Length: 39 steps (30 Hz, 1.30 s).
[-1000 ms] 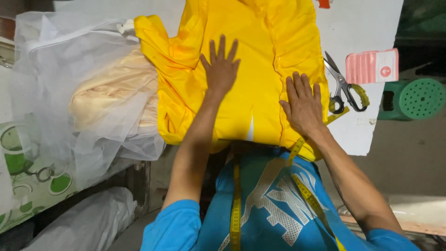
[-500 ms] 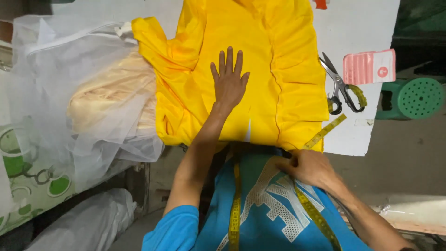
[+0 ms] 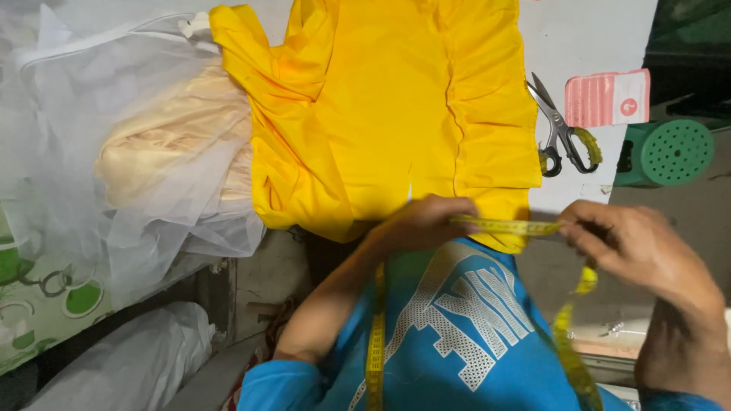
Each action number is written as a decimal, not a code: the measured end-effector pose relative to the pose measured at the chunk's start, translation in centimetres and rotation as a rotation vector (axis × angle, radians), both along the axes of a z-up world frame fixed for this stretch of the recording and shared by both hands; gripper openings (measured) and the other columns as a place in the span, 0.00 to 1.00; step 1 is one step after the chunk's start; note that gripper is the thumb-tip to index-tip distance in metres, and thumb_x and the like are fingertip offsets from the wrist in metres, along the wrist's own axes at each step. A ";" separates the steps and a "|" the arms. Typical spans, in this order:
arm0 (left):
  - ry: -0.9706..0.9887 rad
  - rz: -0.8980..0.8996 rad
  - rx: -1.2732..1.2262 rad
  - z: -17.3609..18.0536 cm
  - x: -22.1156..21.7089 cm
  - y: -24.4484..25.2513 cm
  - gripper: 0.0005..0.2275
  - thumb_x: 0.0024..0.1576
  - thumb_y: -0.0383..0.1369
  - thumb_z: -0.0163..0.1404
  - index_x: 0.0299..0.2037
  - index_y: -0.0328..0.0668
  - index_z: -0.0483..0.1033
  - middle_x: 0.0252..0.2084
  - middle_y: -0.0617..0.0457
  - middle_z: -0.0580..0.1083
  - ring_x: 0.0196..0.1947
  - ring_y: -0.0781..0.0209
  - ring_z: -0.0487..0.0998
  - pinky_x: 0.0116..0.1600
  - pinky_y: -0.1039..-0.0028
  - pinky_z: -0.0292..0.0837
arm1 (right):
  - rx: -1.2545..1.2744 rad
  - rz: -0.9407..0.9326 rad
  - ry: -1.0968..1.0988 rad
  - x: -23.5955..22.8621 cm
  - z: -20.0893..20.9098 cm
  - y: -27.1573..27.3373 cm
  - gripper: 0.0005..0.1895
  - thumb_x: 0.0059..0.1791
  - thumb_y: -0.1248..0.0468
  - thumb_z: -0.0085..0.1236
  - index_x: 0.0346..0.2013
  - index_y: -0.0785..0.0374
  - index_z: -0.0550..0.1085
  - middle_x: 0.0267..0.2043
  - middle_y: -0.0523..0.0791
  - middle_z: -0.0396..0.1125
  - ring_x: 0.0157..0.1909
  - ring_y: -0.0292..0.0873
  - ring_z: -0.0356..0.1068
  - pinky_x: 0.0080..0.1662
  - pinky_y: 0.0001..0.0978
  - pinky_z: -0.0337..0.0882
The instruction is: The person measures a yellow garment with a tape measure, then uses scissors to cut the fabric along the center. After cutting, the person pulls the fabric apart to inspect the edges.
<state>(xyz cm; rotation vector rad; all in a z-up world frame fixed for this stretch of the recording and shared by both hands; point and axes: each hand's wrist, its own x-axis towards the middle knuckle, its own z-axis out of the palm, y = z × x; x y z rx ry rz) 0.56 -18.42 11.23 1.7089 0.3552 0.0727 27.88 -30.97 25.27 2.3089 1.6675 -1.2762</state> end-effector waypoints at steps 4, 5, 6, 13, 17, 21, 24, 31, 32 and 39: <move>0.133 0.001 -0.005 1.3 -1.4 1.2 0.07 0.65 0.44 0.50 0.50 0.72 0.78 0.39 0.60 0.81 0.43 0.55 0.85 0.52 0.66 0.79 | 0.047 0.197 -0.045 -2.8 -1.8 2.8 0.15 0.45 0.65 0.60 0.46 0.60 0.79 0.47 0.55 0.77 0.54 0.62 0.76 0.52 0.58 0.77; 0.072 0.004 0.038 2.4 -1.0 0.8 0.08 0.65 0.40 0.49 0.51 0.61 0.78 0.39 0.50 0.81 0.42 0.47 0.84 0.51 0.60 0.78 | 0.093 0.132 0.212 -4.9 -1.8 4.2 0.22 0.44 0.65 0.63 0.52 0.63 0.75 0.49 0.57 0.75 0.54 0.64 0.75 0.52 0.62 0.75; 0.008 0.006 0.086 3.5 -0.3 0.7 0.09 0.65 0.35 0.49 0.52 0.50 0.78 0.39 0.41 0.81 0.42 0.38 0.83 0.50 0.54 0.78 | 0.146 0.063 0.464 -6.9 -1.7 5.9 0.30 0.43 0.66 0.67 0.59 0.66 0.71 0.51 0.60 0.73 0.55 0.67 0.74 0.53 0.66 0.73; 0.006 0.316 0.001 0.8 -2.2 7.6 0.06 0.64 0.31 0.51 0.46 0.43 0.82 0.33 0.49 0.81 0.33 0.57 0.82 0.45 0.69 0.78 | 0.236 -0.197 0.648 -5.1 -8.5 9.7 0.05 0.49 0.68 0.64 0.38 0.68 0.80 0.22 0.48 0.72 0.25 0.41 0.70 0.34 0.35 0.72; 0.041 0.611 -0.172 -0.4 -1.1 10.0 0.06 0.62 0.31 0.53 0.42 0.38 0.81 0.26 0.51 0.78 0.25 0.66 0.76 0.35 0.79 0.73 | 0.326 -0.215 0.661 -2.7 -10.9 13.3 0.04 0.52 0.70 0.61 0.38 0.69 0.78 0.22 0.46 0.67 0.27 0.38 0.68 0.36 0.29 0.68; 0.009 0.762 -0.312 -1.4 0.3 10.8 0.09 0.62 0.33 0.55 0.41 0.33 0.79 0.25 0.47 0.77 0.24 0.67 0.74 0.32 0.81 0.72 | 0.327 -0.218 0.663 -1.9 -10.3 15.2 0.04 0.52 0.72 0.62 0.38 0.73 0.78 0.21 0.46 0.65 0.29 0.40 0.70 0.36 0.30 0.70; -0.008 0.793 -0.352 -4.5 0.7 11.0 0.08 0.62 0.33 0.55 0.42 0.35 0.79 0.24 0.48 0.78 0.23 0.66 0.75 0.28 0.82 0.71 | 0.330 -0.177 0.652 -1.0 -11.9 15.7 0.08 0.50 0.72 0.65 0.41 0.75 0.77 0.24 0.49 0.67 0.32 0.42 0.70 0.39 0.35 0.72; -0.049 0.937 -0.556 -5.4 1.5 10.6 0.10 0.61 0.31 0.54 0.48 0.33 0.78 0.29 0.42 0.80 0.26 0.65 0.80 0.30 0.81 0.76 | 0.559 0.105 0.413 -0.8 -9.9 17.2 0.10 0.46 0.78 0.67 0.41 0.77 0.78 0.34 0.62 0.72 0.40 0.63 0.75 0.43 0.50 0.74; -0.060 0.950 -0.596 -5.4 1.5 10.4 0.12 0.60 0.31 0.57 0.49 0.32 0.78 0.34 0.41 0.81 0.32 0.61 0.81 0.38 0.76 0.80 | 0.568 0.081 0.397 -0.4 -10.9 17.2 0.05 0.50 0.77 0.64 0.41 0.75 0.79 0.33 0.59 0.72 0.38 0.58 0.74 0.40 0.46 0.74; -0.022 1.098 -0.032 -8.8 2.4 10.6 0.05 0.59 0.31 0.60 0.32 0.39 0.82 0.24 0.49 0.79 0.21 0.64 0.79 0.29 0.75 0.81 | 0.559 -0.007 0.312 0.6 -16.6 18.9 0.09 0.57 0.73 0.60 0.32 0.68 0.78 0.26 0.49 0.70 0.27 0.45 0.69 0.28 0.35 0.66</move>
